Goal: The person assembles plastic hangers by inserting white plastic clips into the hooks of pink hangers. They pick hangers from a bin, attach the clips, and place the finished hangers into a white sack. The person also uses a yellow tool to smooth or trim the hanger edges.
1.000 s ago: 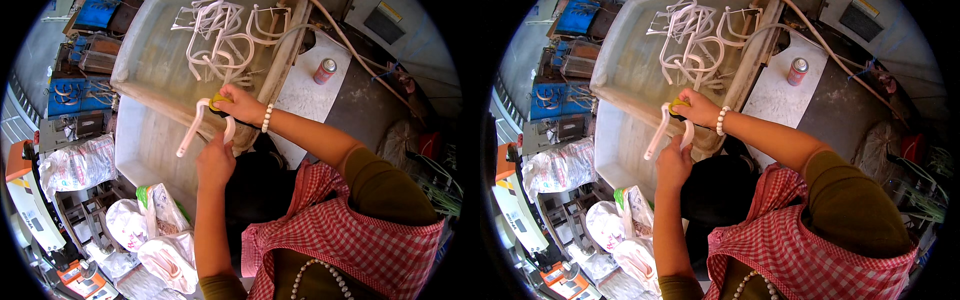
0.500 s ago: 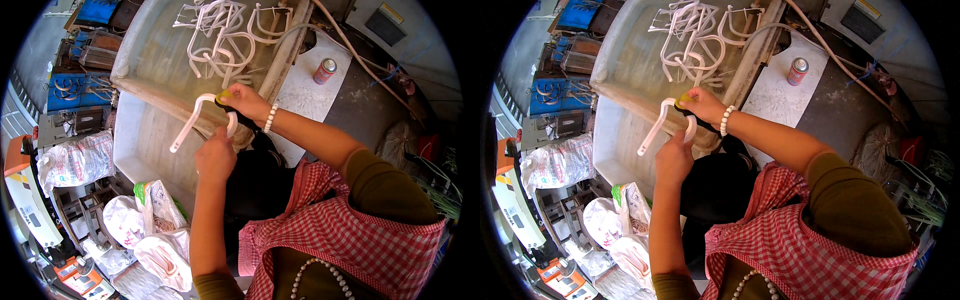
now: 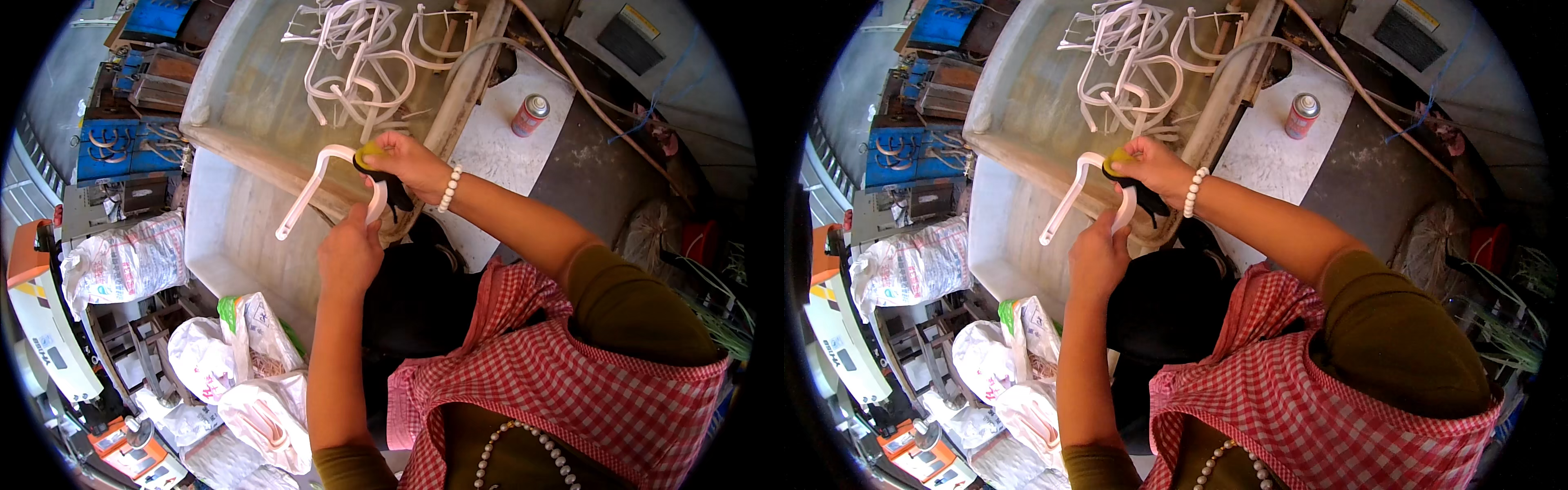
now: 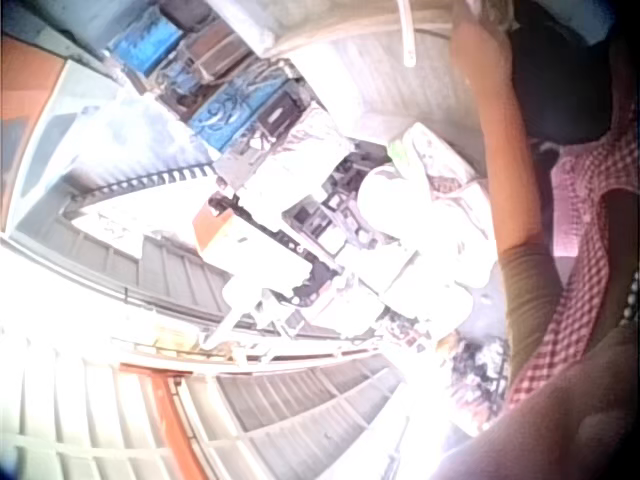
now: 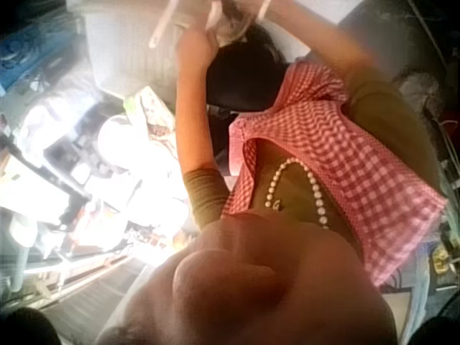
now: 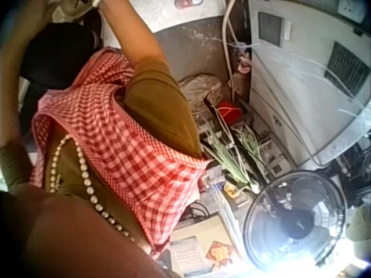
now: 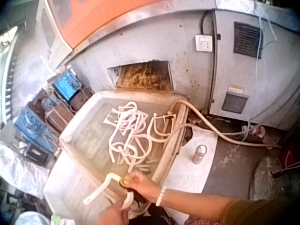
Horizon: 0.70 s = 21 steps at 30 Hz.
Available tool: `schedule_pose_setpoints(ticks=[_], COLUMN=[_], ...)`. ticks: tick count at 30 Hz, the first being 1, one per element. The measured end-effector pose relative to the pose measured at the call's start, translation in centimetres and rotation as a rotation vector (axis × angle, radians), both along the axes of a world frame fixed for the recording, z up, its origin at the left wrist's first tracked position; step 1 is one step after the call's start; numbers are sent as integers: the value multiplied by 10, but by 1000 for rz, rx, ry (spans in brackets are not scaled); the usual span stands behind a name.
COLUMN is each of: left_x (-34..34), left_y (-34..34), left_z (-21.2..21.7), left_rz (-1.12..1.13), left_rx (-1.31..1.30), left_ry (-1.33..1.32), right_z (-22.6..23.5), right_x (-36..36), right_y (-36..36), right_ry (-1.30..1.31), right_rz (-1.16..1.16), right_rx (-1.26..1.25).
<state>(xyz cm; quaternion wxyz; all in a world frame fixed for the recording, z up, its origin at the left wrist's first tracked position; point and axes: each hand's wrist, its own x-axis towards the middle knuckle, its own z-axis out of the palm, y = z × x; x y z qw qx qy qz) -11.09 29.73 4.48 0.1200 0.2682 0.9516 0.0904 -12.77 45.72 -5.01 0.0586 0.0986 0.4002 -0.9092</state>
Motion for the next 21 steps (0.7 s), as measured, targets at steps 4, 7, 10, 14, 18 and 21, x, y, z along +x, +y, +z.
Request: schedule_pose_setpoints(ticks=[4,7,10,14,18,21], left_x=[-1,-3,-6,-13,-13,-15], left_y=[4,8,5,1,1,2], left_z=[4,5,4,0,1,2], left_rz=[-5,44,95,110,126,137], left_rx=[41,144,209,273,265,247], left_ry=[-12,-38,-73,-139,-130,-133], right_z=[0,-8,-5,-10,-55,-96], right_x=[-23,-45,-46,-38,-21,6], right_y=[0,5,19,19,36,47], right_ry=[-161,-133,-36,142,347,478], right_rz=[-143,-372,-277,-235,-78,117], right_rx=[121,37,20,223,1198,1591])
